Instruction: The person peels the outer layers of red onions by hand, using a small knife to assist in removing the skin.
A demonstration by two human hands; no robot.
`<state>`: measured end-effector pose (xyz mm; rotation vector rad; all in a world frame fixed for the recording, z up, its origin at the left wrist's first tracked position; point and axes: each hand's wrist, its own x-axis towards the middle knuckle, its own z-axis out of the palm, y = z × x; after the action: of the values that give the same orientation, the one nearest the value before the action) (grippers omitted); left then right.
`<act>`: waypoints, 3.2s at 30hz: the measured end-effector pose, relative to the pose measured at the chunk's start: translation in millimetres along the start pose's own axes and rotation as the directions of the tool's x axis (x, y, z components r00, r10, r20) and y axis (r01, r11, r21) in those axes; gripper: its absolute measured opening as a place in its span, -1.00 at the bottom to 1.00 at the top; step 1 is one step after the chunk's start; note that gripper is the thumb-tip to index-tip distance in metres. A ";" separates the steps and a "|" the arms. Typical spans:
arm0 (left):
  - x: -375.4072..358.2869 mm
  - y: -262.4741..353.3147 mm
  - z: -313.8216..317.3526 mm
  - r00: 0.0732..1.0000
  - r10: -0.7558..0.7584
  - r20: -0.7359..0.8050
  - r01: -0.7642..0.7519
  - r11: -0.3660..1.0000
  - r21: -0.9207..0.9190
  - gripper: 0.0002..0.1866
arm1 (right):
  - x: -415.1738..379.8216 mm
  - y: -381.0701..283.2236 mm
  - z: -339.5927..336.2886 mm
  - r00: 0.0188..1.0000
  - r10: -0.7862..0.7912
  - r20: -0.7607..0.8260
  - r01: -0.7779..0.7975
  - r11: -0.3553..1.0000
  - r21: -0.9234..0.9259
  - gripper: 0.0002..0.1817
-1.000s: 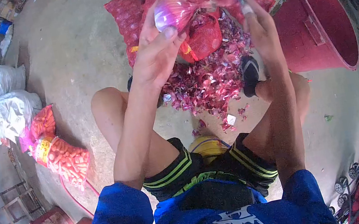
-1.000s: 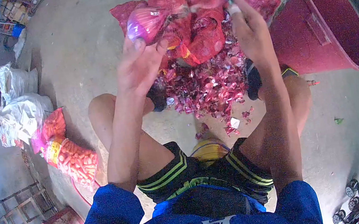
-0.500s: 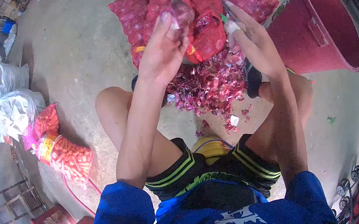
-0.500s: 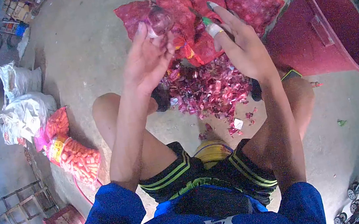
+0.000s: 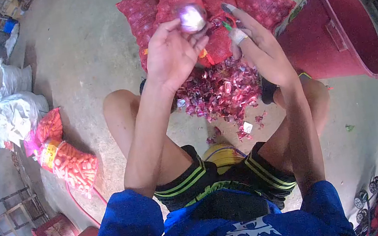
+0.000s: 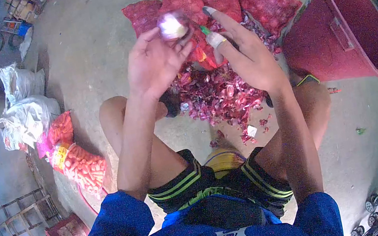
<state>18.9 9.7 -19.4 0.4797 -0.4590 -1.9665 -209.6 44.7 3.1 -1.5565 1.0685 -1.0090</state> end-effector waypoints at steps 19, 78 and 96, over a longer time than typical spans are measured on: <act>-4.7 11.7 4.7 0.677 0.566 0.471 -0.445 -0.194 0.874 -0.34 | -6.8 -12.7 -0.9 0.982 -0.161 0.095 0.181 0.949 -0.258 -0.23; -0.4 10.6 12.7 0.538 0.773 0.337 -0.353 -0.156 0.923 -0.32 | 0.6 -2.8 36.3 0.991 0.057 -0.118 -0.044 0.993 0.109 -0.42; 2.0 4.3 13.0 0.621 0.745 0.244 -0.462 0.096 0.882 -0.36 | -0.1 -4.1 22.3 0.957 -0.291 -0.014 0.269 0.901 -0.340 -0.29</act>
<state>14.6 7.6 -6.4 1.0174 -1.3415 -0.5876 -187.9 51.0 2.7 -2.0126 1.1248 -1.1175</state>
